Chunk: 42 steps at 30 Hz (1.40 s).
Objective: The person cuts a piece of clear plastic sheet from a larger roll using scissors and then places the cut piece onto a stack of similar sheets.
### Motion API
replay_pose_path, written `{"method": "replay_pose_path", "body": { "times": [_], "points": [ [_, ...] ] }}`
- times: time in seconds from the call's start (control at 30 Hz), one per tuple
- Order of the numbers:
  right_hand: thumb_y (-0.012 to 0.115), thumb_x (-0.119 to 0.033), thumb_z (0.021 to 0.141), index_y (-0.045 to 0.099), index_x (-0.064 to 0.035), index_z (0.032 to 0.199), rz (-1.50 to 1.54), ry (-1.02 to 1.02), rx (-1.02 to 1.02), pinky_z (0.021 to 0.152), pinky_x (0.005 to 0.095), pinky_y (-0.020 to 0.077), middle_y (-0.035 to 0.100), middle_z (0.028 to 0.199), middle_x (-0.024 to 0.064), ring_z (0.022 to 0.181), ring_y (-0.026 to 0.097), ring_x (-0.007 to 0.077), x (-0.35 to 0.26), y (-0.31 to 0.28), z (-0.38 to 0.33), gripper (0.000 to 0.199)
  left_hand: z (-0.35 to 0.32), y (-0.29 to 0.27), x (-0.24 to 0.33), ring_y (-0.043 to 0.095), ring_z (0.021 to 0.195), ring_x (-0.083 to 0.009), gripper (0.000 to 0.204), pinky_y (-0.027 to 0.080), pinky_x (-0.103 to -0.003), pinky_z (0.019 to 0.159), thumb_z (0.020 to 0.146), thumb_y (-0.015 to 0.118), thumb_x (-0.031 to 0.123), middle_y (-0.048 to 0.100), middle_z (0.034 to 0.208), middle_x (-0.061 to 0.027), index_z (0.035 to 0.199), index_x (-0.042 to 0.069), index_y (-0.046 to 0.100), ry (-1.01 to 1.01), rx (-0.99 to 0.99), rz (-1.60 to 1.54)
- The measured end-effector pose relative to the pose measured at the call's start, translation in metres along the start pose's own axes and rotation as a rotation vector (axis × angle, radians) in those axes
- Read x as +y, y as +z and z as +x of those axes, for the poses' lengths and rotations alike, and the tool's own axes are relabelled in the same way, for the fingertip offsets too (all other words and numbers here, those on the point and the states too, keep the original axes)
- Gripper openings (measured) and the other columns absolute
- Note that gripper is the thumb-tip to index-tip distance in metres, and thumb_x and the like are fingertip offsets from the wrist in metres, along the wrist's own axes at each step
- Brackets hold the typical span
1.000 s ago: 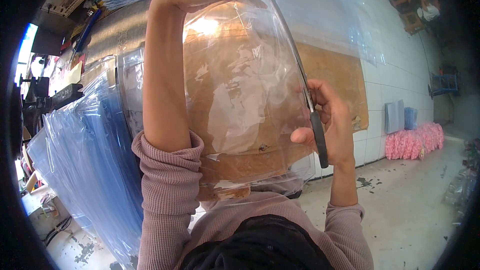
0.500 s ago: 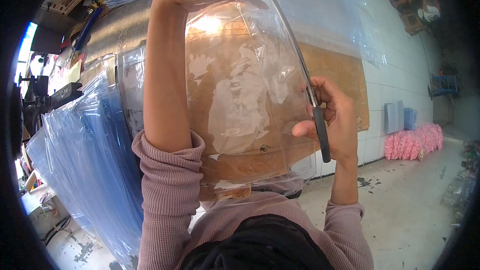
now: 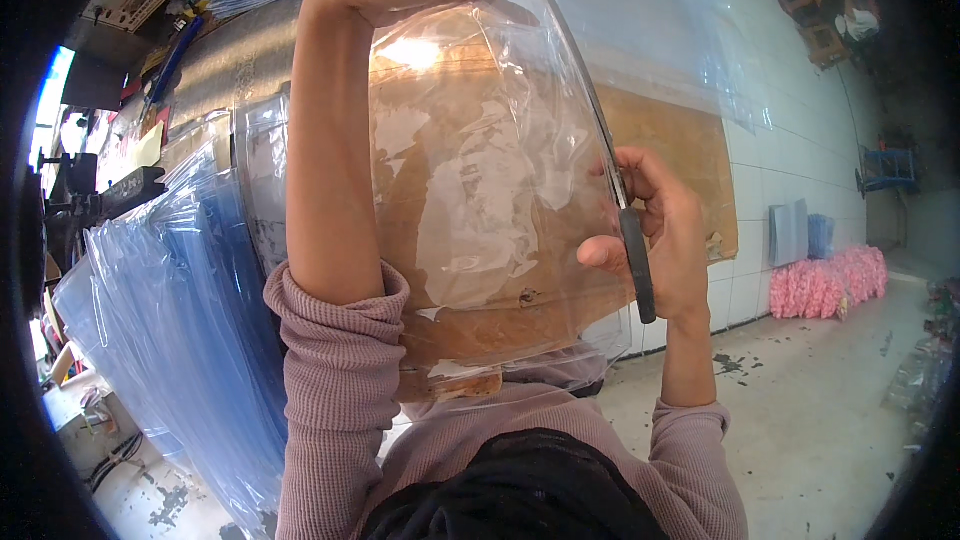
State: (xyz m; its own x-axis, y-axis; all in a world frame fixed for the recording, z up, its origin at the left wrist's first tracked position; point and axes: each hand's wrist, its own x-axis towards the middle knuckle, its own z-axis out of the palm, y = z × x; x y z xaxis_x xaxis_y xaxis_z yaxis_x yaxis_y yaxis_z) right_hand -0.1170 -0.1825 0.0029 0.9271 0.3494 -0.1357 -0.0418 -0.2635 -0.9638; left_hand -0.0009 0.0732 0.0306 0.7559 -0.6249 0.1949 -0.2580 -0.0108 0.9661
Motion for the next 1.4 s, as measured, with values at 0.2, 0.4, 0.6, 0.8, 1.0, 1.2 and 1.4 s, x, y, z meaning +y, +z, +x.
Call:
{"method": "replay_pose_path", "body": {
  "times": [0.2, 0.4, 0.6, 0.8, 1.0, 1.2, 1.4],
  "points": [
    [0.088, -0.038, 0.051, 0.054, 0.0017, 0.108, -0.097, 0.036, 0.019, 0.058, 0.0171, 0.0375, 0.05, 0.078, -0.0038, 0.065, 0.042, 0.0034, -0.005, 0.0, -0.002, 0.077, 0.0, -0.003, -0.002, 0.039, 0.065, -0.0056, 0.023, 0.034, -0.021, 0.058, 0.093, 0.053, 0.029, 0.047, 0.075, 0.0037, 0.102, 0.008, 0.053, 0.011, 0.004, 0.003],
    [0.09, -0.035, 0.048, 0.054, 0.0012, 0.108, -0.025, 0.012, 0.045, 0.056, 0.0167, 0.0349, 0.049, 0.075, -0.0044, 0.063, 0.042, 0.0031, 0.005, 0.0, -0.003, 0.078, -0.004, -0.009, -0.001, 0.049, 0.08, -0.0092, 0.03, 0.041, -0.027, 0.072, 0.091, 0.057, 0.033, 0.053, 0.079, -0.0009, 0.097, 0.003, 0.055, 0.045, 0.032, 0.067],
    [0.085, -0.053, 0.044, 0.052, 0.0003, 0.109, 0.033, 0.015, 0.003, 0.059, 0.0177, 0.0339, 0.05, 0.082, -0.0024, 0.07, 0.044, 0.0053, 0.006, 0.002, -0.003, 0.09, -0.006, -0.016, -0.013, 0.054, 0.078, -0.009, 0.034, 0.044, -0.026, 0.068, 0.079, 0.073, 0.025, 0.056, 0.077, -0.0017, 0.094, 0.002, 0.053, 0.145, -0.06, 0.054],
    [0.081, -0.06, 0.047, 0.05, 0.0, 0.11, -0.015, -0.038, -0.002, 0.061, 0.0202, 0.0339, 0.049, 0.091, -0.0002, 0.076, 0.043, 0.008, 0.003, 0.006, 0.0, 0.092, -0.01, -0.011, 0.0, 0.056, 0.068, -0.0077, 0.039, 0.044, -0.021, 0.06, 0.076, 0.076, 0.022, 0.056, 0.072, -0.0001, 0.098, 0.003, 0.05, -0.008, -0.051, -0.03],
    [0.081, -0.061, 0.047, 0.05, 0.0005, 0.108, -0.039, -0.01, -0.028, 0.06, 0.019, 0.033, 0.05, 0.09, -0.0001, 0.074, 0.042, 0.0075, 0.0, 0.002, 0.006, 0.092, -0.013, -0.007, 0.01, 0.057, 0.072, -0.0092, 0.041, 0.05, -0.023, 0.065, 0.075, 0.076, 0.024, 0.055, 0.076, -0.0014, 0.097, 0.002, 0.05, -0.031, -0.015, -0.054],
    [0.083, -0.056, 0.045, 0.051, 0.0011, 0.106, -0.014, -0.018, -0.017, 0.058, 0.0188, 0.0334, 0.051, 0.09, -0.0005, 0.071, 0.043, 0.006, 0.001, 0.003, 0.006, 0.09, -0.015, -0.008, 0.012, 0.058, 0.073, -0.01, 0.043, 0.051, -0.024, 0.066, 0.075, 0.077, 0.026, 0.055, 0.078, -0.002, 0.098, 0.001, 0.05, -0.041, 0.006, -0.004],
    [0.085, -0.052, 0.046, 0.05, 0.0028, 0.11, 0.018, -0.026, -0.007, 0.062, 0.0187, 0.0355, 0.054, 0.094, 0.001, 0.078, 0.047, 0.0067, 0.003, 0.003, 0.004, 0.091, -0.015, -0.006, 0.012, 0.057, 0.073, -0.0097, 0.043, 0.051, -0.024, 0.066, 0.075, 0.077, 0.026, 0.055, 0.076, -0.0014, 0.098, 0.001, 0.05, -0.042, 0.022, -0.013]
  ]
}}
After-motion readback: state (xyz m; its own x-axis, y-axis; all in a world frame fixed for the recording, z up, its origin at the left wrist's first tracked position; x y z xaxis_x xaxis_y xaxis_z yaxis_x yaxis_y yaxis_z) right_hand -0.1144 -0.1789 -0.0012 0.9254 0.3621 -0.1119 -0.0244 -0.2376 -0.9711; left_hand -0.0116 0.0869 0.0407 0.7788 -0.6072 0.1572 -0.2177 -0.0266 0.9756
